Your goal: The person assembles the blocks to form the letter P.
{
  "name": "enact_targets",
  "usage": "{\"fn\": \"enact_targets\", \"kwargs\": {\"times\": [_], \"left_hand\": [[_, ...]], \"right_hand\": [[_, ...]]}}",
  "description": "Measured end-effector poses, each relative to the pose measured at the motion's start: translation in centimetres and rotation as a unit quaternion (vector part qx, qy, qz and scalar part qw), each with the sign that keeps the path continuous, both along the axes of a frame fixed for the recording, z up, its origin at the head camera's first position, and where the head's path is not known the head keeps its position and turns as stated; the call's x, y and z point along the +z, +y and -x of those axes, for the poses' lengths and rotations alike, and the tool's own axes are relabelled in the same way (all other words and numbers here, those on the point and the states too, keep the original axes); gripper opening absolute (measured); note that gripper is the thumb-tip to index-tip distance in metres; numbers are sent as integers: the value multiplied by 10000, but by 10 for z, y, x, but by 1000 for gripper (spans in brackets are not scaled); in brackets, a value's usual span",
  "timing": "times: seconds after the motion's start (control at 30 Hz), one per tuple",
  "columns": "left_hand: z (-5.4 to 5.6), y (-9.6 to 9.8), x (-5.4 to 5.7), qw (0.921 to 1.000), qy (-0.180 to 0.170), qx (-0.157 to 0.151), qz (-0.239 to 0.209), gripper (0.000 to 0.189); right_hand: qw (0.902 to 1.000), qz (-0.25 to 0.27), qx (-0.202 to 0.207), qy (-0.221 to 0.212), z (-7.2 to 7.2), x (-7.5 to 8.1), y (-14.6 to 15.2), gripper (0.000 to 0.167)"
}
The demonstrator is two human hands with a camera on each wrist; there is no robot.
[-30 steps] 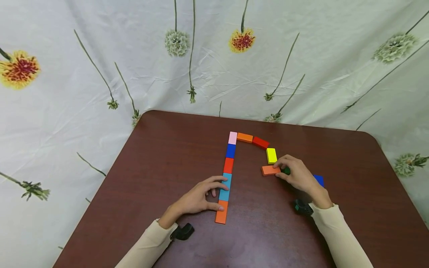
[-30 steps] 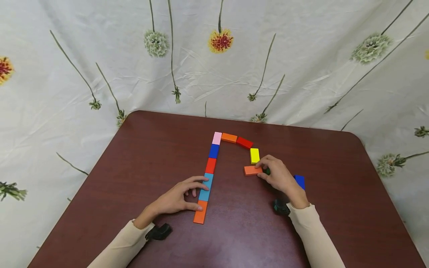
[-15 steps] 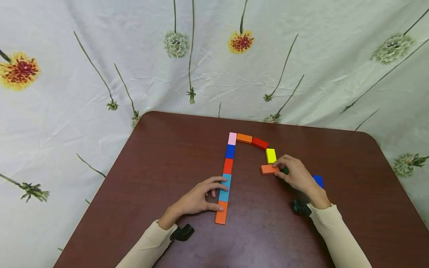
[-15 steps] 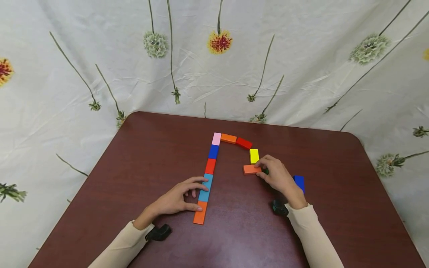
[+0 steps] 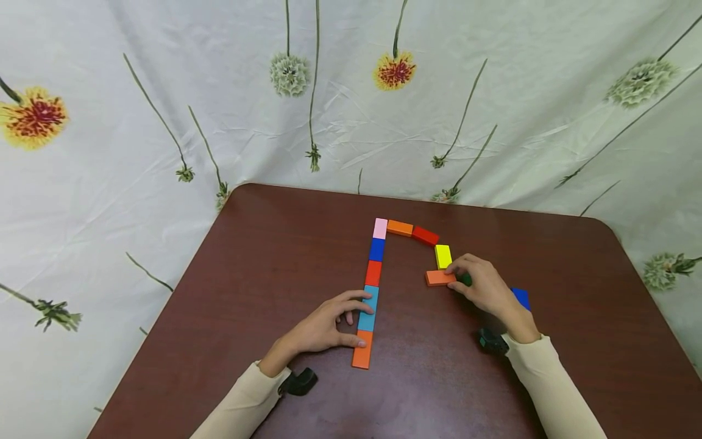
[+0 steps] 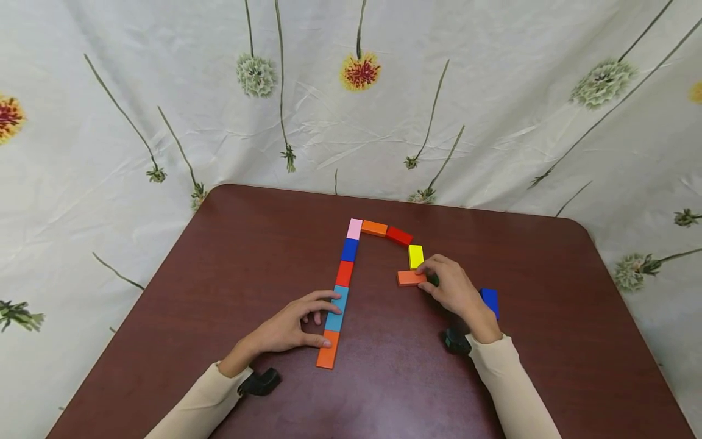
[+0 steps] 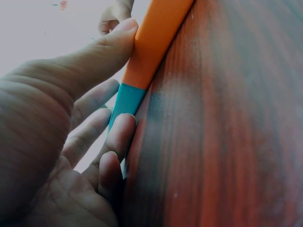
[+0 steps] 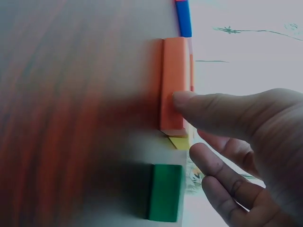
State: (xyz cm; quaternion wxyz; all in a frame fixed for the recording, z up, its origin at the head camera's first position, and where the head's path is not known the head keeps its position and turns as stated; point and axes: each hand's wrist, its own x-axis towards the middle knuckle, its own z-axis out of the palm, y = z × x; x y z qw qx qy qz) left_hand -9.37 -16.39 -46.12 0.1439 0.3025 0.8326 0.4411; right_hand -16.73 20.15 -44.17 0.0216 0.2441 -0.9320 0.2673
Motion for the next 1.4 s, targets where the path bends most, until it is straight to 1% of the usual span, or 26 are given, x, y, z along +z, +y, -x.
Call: {"fn": "enact_targets", "kwargs": {"times": [0.23, 0.4, 0.53, 0.73, 0.87, 1.03, 1.17, 1.4], "left_hand": [[0, 1, 0, 10000, -44, 0, -16, 47], [-1, 1, 2, 9999, -99, 37, -15, 47], [-1, 0, 3, 9999, -94, 38, -31, 47], [-1, 0, 3, 9999, -116, 23, -46, 47], [-1, 1, 3, 9999, -123, 19, -46, 47], [-1, 1, 5, 9999, -119, 42, -16, 47], [-1, 1, 6, 9999, -105, 58, 17, 48], [-1, 0, 6, 9999, -101, 56, 35, 48]], "right_hand": [[9998, 189, -89, 35, -5, 6, 10, 24], [9994, 133, -280, 159, -14, 9, 25, 27], [9980, 107, -485, 383, -23, 8, 39, 29], [9941, 211, -732, 770, -39, 4, 60, 36], [9931, 235, -901, 712, -48, 2, 69, 39], [9912, 227, -1095, 704, -55, -3, 76, 40], [9889, 229, -1285, 716, -60, -7, 81, 36], [9867, 185, -1531, 509, -65, -10, 87, 35]]}}
